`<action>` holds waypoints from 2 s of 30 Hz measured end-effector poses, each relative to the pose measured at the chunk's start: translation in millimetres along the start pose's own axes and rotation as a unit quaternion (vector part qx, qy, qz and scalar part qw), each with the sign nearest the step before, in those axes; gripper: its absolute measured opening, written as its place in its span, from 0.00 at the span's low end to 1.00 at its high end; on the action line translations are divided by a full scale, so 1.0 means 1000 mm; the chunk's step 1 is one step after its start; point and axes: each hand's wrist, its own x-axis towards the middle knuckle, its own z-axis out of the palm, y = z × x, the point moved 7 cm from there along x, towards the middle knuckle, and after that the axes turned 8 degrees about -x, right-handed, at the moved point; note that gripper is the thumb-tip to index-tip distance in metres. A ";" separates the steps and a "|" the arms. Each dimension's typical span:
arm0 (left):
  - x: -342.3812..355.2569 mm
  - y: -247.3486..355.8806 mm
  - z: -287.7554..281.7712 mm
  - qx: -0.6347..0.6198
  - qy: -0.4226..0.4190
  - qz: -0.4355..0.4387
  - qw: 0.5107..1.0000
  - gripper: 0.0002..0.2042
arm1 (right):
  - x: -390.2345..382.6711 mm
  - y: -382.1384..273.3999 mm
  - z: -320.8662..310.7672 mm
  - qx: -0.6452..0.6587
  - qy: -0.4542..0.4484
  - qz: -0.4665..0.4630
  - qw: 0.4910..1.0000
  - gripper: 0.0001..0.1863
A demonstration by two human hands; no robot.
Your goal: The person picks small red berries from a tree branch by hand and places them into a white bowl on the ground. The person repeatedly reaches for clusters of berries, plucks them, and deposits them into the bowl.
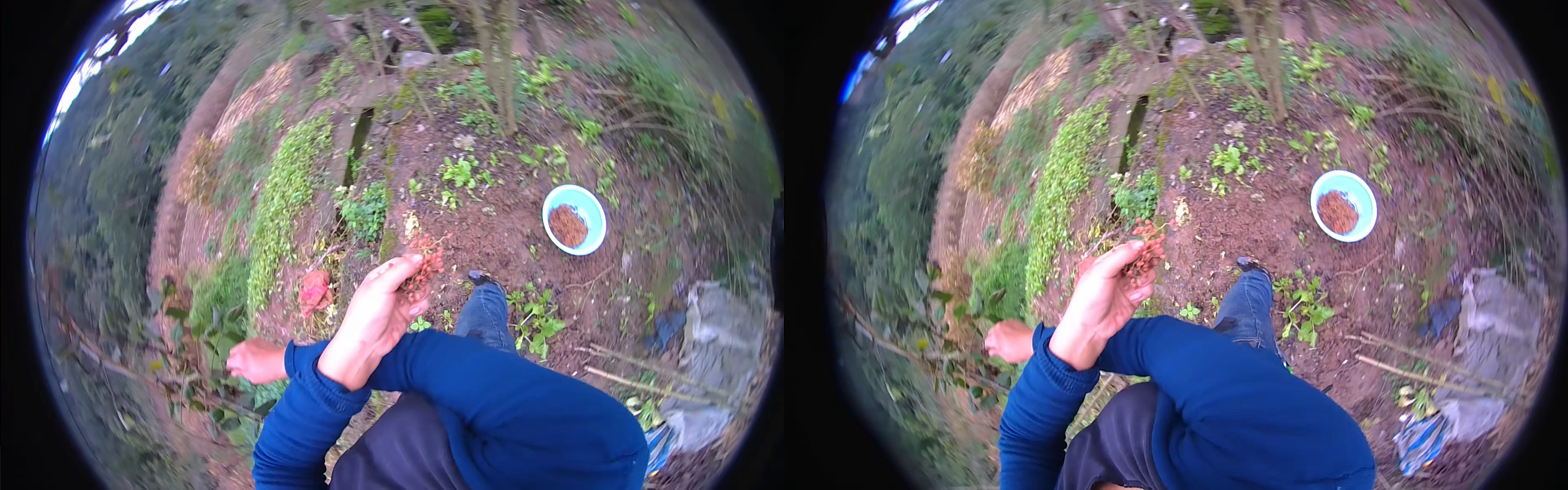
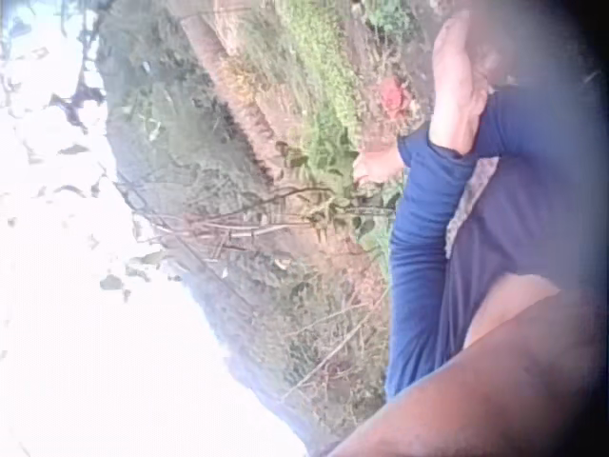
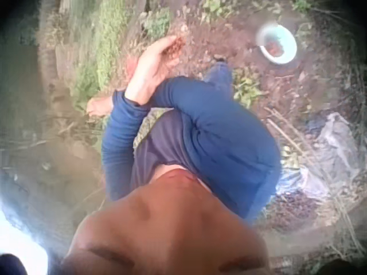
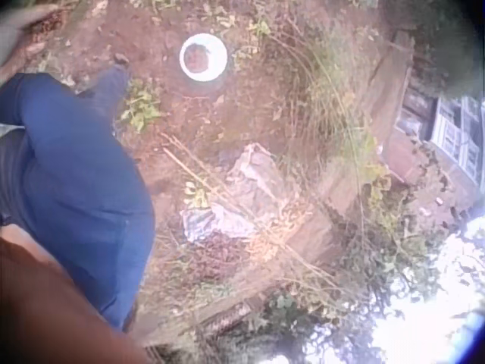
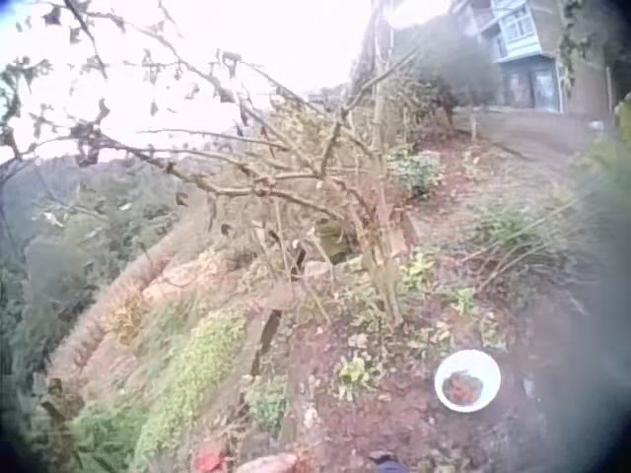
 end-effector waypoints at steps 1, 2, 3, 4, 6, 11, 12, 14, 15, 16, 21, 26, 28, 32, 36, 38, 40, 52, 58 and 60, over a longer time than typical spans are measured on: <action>0.018 -0.011 0.020 0.030 0.014 -0.020 0.999 0.11 | -0.002 -0.005 -0.002 -0.003 0.012 -0.015 1.000 0.09; 0.046 -0.025 0.043 0.065 0.007 -0.050 0.997 0.11 | -0.001 0.005 -0.012 -0.054 0.012 -0.046 0.997 0.10; 0.071 -0.043 0.062 0.107 -0.037 -0.078 0.991 0.12 | 0.001 0.015 -0.006 -0.031 -0.017 0.014 0.999 0.10; 0.091 -0.058 0.071 0.134 -0.057 -0.100 0.984 0.12 | -0.002 0.015 -0.009 -0.030 -0.064 0.041 0.997 0.09; 0.133 -0.092 0.103 0.198 -0.100 -0.134 0.966 0.12 | -0.002 0.015 -0.028 -0.036 -0.082 -0.006 0.996 0.06; 0.227 -0.171 0.182 0.256 -0.176 -0.199 0.929 0.21 | -0.006 0.012 -0.062 -0.032 -0.030 -0.065 0.997 0.06; 0.238 -0.175 0.198 0.259 -0.179 -0.213 0.925 0.24 | -0.004 0.017 -0.074 -0.041 -0.014 -0.071 0.997 0.06; 0.256 -0.189 0.222 0.258 -0.177 -0.244 0.918 0.32 | 0.001 0.024 -0.096 -0.051 0.012 -0.083 0.995 0.06; 0.264 -0.183 0.236 0.248 -0.263 -0.211 0.908 0.39 | 0.003 0.027 -0.107 -0.055 0.021 -0.086 0.995 0.06; 0.276 -0.176 0.233 0.237 -0.214 -0.172 0.932 0.36 | 0.005 0.030 -0.114 -0.057 0.029 -0.090 0.994 0.06; 0.239 -0.113 0.220 0.381 -0.229 -0.062 0.894 0.21 | 0.010 0.030 -0.113 -0.046 0.053 -0.099 0.993 0.05; 0.069 -0.024 0.198 0.598 -0.300 0.308 0.676 0.14 | -0.006 0.007 -0.052 -0.023 0.039 -0.108 0.993 0.05; -0.002 0.008 0.183 0.584 -0.287 0.320 0.689 0.12 | -0.005 0.006 -0.045 -0.037 0.002 -0.090 0.995 0.05; -0.164 0.085 0.108 0.525 -0.179 0.459 0.693 0.11 | 0.002 0.004 -0.036 -0.024 -0.041 0.009 0.999 0.09; -0.337 0.109 0.022 0.441 0.138 0.578 0.673 0.06 | -0.003 0.000 -0.028 -0.085 -0.081 -0.025 0.993 0.09; -0.402 0.117 -0.017 0.345 0.281 0.641 0.626 0.05 | 0.000 0.001 -0.031 -0.091 -0.094 -0.028 0.991 0.09; -0.437 0.143 -0.035 0.379 0.351 0.643 0.566 0.07 | 0.004 -0.007 -0.032 -0.045 -0.106 -0.004 0.993 0.09; -0.431 0.373 -0.074 0.770 0.510 0.361 0.132 0.11 | -0.003 -0.002 -0.010 -0.054 -0.058 -0.008 0.997 0.08; -0.397 0.395 -0.087 0.809 0.509 0.228 0.184 0.14 | -0.002 -0.010 -0.021 -0.043 -0.047 -0.007 0.998 0.10; -0.389 0.395 -0.089 0.824 0.491 0.223 0.173 0.14 | -0.003 -0.012 -0.025 -0.039 -0.067 0.018 0.997 0.10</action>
